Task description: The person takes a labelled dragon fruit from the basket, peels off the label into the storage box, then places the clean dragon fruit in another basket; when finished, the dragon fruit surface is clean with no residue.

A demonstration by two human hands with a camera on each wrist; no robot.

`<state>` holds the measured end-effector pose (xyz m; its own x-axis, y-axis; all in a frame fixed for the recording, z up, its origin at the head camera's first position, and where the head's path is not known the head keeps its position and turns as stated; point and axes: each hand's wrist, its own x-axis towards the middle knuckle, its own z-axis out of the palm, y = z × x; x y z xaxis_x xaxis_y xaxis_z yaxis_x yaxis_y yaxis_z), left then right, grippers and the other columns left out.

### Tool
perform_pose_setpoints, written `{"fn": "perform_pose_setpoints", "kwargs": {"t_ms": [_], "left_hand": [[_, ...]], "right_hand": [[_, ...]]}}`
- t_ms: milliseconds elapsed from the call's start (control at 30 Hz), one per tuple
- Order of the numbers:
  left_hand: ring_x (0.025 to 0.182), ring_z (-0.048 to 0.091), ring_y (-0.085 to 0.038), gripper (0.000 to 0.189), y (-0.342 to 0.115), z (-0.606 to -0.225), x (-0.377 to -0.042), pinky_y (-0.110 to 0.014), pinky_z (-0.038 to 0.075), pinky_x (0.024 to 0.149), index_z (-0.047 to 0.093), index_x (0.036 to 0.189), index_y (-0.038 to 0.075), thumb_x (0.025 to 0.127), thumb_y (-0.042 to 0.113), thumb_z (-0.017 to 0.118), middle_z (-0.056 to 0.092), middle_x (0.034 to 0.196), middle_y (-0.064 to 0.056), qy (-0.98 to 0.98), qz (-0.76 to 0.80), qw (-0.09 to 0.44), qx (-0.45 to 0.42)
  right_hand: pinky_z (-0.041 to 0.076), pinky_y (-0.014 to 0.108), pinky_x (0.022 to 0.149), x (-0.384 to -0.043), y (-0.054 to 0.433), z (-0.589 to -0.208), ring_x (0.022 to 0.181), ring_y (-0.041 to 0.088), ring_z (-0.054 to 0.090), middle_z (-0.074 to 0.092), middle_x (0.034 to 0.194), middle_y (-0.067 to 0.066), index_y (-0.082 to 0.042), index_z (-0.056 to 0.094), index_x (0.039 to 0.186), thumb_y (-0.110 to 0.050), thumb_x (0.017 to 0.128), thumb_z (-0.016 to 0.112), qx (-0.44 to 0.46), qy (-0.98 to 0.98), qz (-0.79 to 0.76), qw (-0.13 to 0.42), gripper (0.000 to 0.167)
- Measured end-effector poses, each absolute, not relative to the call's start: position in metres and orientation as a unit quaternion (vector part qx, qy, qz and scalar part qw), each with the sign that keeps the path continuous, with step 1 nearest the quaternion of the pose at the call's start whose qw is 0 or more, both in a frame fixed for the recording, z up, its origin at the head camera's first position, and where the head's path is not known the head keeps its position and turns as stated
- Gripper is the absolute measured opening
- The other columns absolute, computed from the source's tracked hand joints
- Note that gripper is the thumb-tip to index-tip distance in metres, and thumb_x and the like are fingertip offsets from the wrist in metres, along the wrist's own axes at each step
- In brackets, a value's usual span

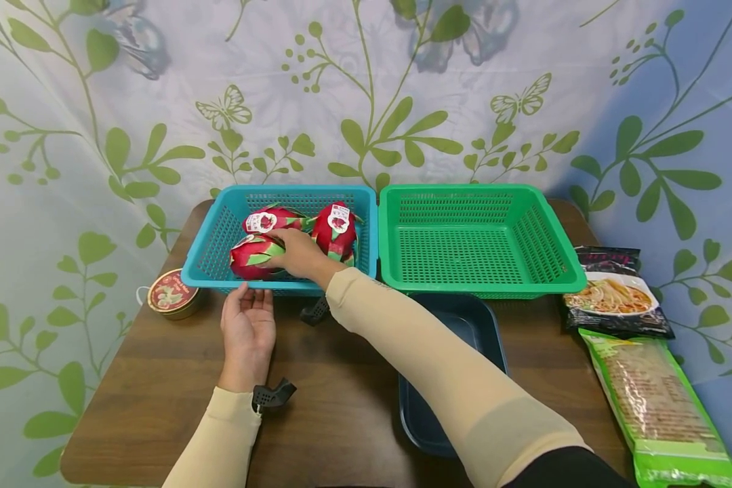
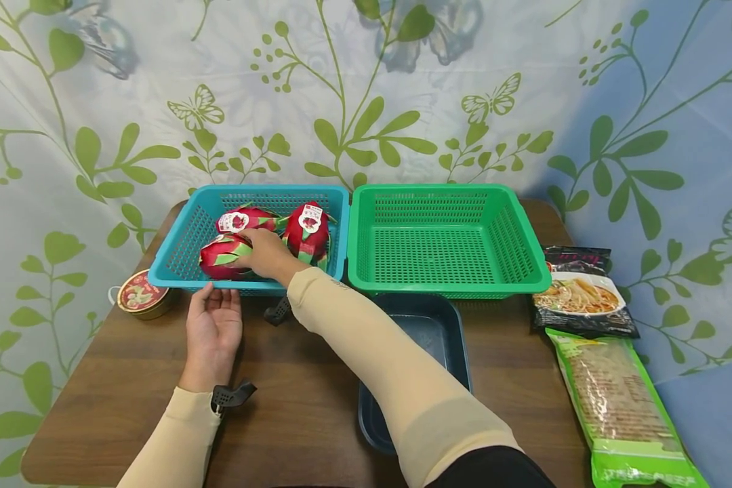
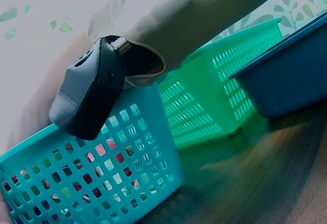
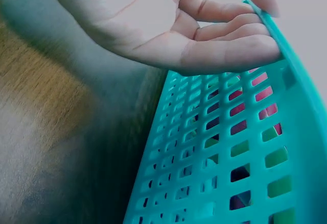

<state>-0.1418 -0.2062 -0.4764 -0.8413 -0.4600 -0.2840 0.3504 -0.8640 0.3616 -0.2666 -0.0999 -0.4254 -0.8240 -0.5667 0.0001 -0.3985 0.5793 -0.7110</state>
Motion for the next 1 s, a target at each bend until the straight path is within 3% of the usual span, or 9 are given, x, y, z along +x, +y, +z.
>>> {"fn": "perform_pose_setpoints", "kwargs": {"t_ms": [400,700,1000], "left_hand": [[0.086,0.059,-0.023,0.007,-0.203,-0.477,-0.141,-0.032,0.059,0.080,0.053,0.102,0.001,0.107,0.004,0.058,0.057,0.094,-0.012,-0.149,-0.949,0.210,0.184],[0.085,0.059,-0.023,0.006,-0.203,-0.477,-0.138,-0.032,0.059,0.080,0.052,0.104,0.002,0.108,0.004,0.056,0.057,0.092,-0.012,-0.153,-0.948,0.213,0.179],[0.095,0.056,-0.023,0.004,-0.203,-0.475,-0.139,-0.033,0.056,0.089,0.052,0.108,0.003,0.108,0.004,0.056,0.057,0.099,-0.011,-0.164,-0.943,0.220,0.188]], "right_hand": [[0.048,0.030,0.105,-0.265,-0.088,-0.412,0.137,0.019,0.050,0.053,0.155,0.004,-0.015,0.050,0.158,-0.035,0.095,0.081,-0.259,0.868,-0.412,0.094,0.072],[0.057,0.026,0.079,-0.252,-0.059,-0.380,0.120,0.021,0.056,0.058,0.144,0.004,-0.017,0.051,0.157,-0.033,0.093,0.084,-0.278,0.831,-0.467,0.115,0.075],[0.060,0.029,0.078,-0.228,-0.014,-0.362,0.115,0.023,0.057,0.055,0.145,0.005,-0.016,0.048,0.159,-0.027,0.093,0.085,-0.316,0.805,-0.484,0.137,0.077]]}}
